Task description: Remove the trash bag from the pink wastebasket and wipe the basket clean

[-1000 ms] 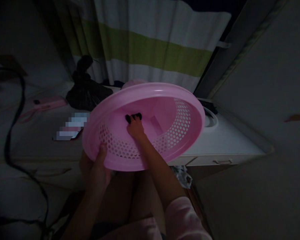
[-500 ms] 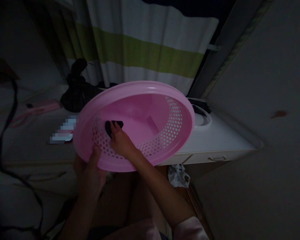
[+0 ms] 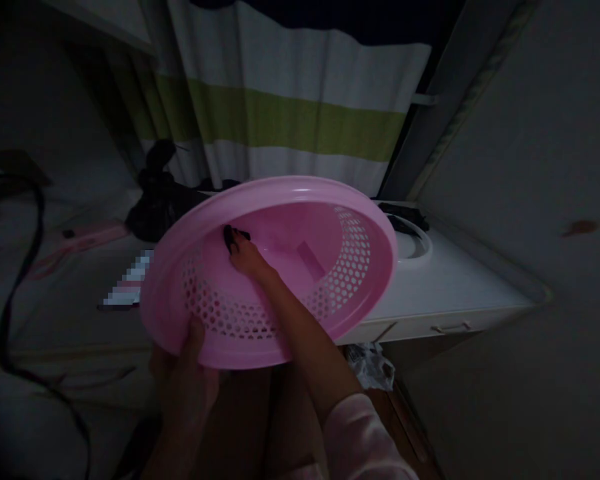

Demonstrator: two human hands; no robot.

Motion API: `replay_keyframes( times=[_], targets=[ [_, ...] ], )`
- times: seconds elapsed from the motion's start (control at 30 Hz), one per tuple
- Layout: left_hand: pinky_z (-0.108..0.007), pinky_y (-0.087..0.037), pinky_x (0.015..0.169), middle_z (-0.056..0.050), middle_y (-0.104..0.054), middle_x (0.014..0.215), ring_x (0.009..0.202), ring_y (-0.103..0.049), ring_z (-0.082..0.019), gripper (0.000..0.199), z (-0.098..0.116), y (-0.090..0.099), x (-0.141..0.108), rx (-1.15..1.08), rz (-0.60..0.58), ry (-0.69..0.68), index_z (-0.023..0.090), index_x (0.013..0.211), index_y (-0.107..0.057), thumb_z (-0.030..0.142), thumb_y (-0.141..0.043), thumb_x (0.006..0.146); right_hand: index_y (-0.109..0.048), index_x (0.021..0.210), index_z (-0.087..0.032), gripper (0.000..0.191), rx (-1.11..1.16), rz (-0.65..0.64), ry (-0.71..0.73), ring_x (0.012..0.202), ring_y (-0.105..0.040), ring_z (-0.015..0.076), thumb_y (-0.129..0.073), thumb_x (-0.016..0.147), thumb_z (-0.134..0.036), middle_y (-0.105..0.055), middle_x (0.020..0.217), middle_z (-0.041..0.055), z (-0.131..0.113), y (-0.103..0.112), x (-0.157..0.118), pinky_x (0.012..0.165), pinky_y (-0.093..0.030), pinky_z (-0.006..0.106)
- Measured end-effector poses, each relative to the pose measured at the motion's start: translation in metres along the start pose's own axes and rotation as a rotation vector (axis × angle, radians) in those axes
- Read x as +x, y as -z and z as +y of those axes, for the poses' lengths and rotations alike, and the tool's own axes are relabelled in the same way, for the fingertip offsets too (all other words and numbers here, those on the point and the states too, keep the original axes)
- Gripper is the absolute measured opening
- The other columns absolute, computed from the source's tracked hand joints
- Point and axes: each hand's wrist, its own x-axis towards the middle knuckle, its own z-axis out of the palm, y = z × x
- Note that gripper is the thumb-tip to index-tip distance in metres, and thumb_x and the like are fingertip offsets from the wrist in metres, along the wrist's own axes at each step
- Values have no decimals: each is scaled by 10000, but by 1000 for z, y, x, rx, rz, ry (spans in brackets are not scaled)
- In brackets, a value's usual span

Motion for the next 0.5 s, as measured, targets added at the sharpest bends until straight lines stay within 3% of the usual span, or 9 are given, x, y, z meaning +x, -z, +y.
replay_keyframes(
  times=[0.17, 0.33, 0.5],
  targets=[
    [-349, -457, 968, -25, -655, 1094, 1095, -571, -192, 486, 0, -1, -2, 21, 23, 18, 282, 1155, -594, 247, -721, 687, -413, 1324, -90, 495, -163, -90, -49, 1234, -446, 191, -343, 835, -52, -454, 1366, 139, 11, 6, -13, 1058, -330, 352],
    [-416, -454, 964, -45, -658, 1044, 1100, -563, -235, 414, -1, 7, 4, 155, 8, -14, 223, 1075, -618, 289, -718, 679, -394, 1342, -129, 554, -388, -224, -50, 1280, -378, 234, -433, 794, -54, -397, 1402, 148, 27, 25, -33, 1060, -316, 406],
    [-407, -482, 914, -57, -657, 1005, 1028, -594, -230, 350, -2, 13, 7, 273, -38, -105, 188, 1019, -619, 313, -687, 699, -369, 1358, -133, 508, -571, -219, -129, 1282, -372, 262, -436, 854, -146, -350, 1416, 183, 37, 46, -49, 1049, -307, 437]
  ],
)
